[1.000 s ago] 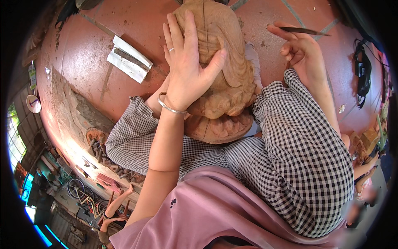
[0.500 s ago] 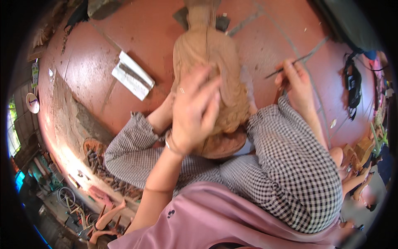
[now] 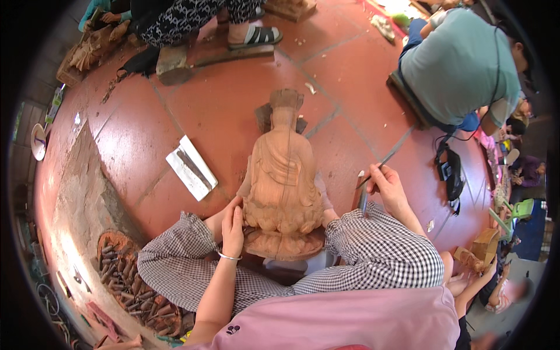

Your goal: The person is carving a wooden sculpture using a knife. They are seated on the floor, holding the sculpture between their legs and using the knife to shape and detail the wood. The person occasionally pauses to inspect the sculpture and adjust their grip.

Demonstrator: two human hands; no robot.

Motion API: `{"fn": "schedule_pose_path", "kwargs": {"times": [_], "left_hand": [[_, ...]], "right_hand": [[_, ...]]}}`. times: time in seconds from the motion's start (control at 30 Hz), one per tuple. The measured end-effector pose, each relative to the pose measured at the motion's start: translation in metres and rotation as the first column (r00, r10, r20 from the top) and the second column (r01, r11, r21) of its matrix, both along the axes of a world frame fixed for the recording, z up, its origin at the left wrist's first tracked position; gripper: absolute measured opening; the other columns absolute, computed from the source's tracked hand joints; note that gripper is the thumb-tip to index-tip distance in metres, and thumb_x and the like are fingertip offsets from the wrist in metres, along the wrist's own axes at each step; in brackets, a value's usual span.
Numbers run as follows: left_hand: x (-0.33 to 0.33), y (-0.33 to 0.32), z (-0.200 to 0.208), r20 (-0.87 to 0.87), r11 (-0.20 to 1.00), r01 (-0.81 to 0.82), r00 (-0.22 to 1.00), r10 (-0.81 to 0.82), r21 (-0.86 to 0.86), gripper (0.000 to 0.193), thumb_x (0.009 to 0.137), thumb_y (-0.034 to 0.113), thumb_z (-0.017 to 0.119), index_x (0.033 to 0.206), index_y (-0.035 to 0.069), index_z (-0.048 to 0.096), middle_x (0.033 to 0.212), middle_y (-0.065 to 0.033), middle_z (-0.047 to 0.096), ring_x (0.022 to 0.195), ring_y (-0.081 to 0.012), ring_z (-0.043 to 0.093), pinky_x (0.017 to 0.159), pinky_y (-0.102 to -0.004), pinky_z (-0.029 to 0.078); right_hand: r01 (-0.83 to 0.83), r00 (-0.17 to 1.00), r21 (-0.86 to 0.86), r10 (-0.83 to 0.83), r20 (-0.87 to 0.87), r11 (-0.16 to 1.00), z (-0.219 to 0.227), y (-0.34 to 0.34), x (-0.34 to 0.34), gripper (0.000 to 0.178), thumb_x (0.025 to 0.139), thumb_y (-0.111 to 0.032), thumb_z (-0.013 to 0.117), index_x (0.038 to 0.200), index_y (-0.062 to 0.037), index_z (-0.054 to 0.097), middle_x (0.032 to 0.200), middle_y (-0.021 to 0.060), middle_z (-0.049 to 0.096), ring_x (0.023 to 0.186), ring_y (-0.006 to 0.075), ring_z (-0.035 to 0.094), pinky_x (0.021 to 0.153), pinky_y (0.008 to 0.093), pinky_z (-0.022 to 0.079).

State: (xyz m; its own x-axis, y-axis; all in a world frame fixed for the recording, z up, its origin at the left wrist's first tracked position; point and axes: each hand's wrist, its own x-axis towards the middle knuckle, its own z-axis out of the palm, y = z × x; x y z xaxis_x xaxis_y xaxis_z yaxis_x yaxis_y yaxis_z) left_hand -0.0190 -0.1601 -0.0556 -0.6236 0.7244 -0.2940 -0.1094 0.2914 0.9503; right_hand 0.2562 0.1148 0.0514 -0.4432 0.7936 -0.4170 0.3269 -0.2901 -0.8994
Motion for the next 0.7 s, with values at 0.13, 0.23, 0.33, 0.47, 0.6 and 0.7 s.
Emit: {"fn": "schedule_pose_path", "kwargs": {"times": [0.13,0.23,0.33,0.47,0.6,0.7], "left_hand": [[-0.007,-0.009,-0.044,0.38,0.981,-0.196,0.907,0.18,0.003,0.034,0.103,0.022,0.049,0.128,0.002,0.058,0.111,-0.0013,0.063,0.088,-0.0075,0.058,0.073,-0.0214,0.047],[-0.016,-0.011,-0.07,0.469,0.977,-0.203,0.87,0.153,0.058,0.024,0.102,0.016,0.052,0.118,0.004,0.065,0.096,0.0027,0.064,0.08,-0.0059,0.059,0.067,-0.0196,0.047],[-0.012,-0.004,-0.059,0.495,0.969,-0.245,0.841,0.218,-0.011,0.024,0.102,0.016,0.051,0.118,0.003,0.064,0.099,0.0009,0.065,0.083,-0.0077,0.061,0.071,-0.021,0.05],[-0.006,0.0,-0.091,0.526,0.982,-0.154,0.847,0.077,0.105,0.024,0.102,0.023,0.048,0.116,0.008,0.062,0.092,0.0011,0.064,0.079,-0.0071,0.059,0.068,-0.0206,0.048],[0.013,0.01,-0.12,0.447,0.982,-0.101,0.894,0.02,0.159,0.026,0.102,0.015,0.048,0.117,-0.001,0.062,0.107,-0.0059,0.065,0.101,-0.0143,0.06,0.086,-0.0275,0.048],[0.027,0.005,-0.111,0.182,0.989,-0.05,0.983,0.024,0.137,0.036,0.103,0.025,0.046,0.122,-0.003,0.059,0.116,-0.0128,0.064,0.108,-0.0231,0.059,0.094,-0.0339,0.045]], "right_hand": [[-0.37,0.905,0.059,0.345,0.25,0.927,0.053,0.005,-0.023,0.029,0.097,-0.028,0.06,0.086,-0.0017,0.063,0.066,0.0022,0.062,0.06,0.0097,0.058,0.057,0.0262,0.045],[-0.786,0.552,0.059,0.657,0.514,0.615,0.105,-0.005,-0.058,0.033,0.093,-0.03,0.064,0.083,0.0009,0.063,0.069,0.009,0.065,0.065,0.0178,0.064,0.062,0.0348,0.049],[-0.965,0.241,0.065,0.75,0.617,0.256,0.134,-0.017,-0.09,0.034,0.09,-0.032,0.065,0.084,0.0008,0.063,0.072,0.0149,0.066,0.07,0.0293,0.065,0.068,0.0415,0.049],[-0.992,-0.091,-0.126,0.681,0.727,0.002,0.142,-0.031,-0.129,0.031,0.087,-0.031,0.063,0.088,0.0,0.065,0.076,0.0176,0.067,0.078,0.0373,0.064,0.072,0.0459,0.049],[-0.997,-0.064,-0.08,0.659,0.749,-0.006,0.133,-0.047,-0.138,0.028,0.086,-0.029,0.062,0.092,-0.0021,0.066,0.076,0.0181,0.067,0.08,0.0385,0.064,0.075,0.0467,0.05],[-0.991,-0.106,-0.129,0.704,0.702,-0.021,0.12,-0.049,-0.132,0.028,0.084,-0.027,0.063,0.098,-0.0028,0.066,0.079,0.0197,0.067,0.082,0.0394,0.064,0.077,0.048,0.051]]}}
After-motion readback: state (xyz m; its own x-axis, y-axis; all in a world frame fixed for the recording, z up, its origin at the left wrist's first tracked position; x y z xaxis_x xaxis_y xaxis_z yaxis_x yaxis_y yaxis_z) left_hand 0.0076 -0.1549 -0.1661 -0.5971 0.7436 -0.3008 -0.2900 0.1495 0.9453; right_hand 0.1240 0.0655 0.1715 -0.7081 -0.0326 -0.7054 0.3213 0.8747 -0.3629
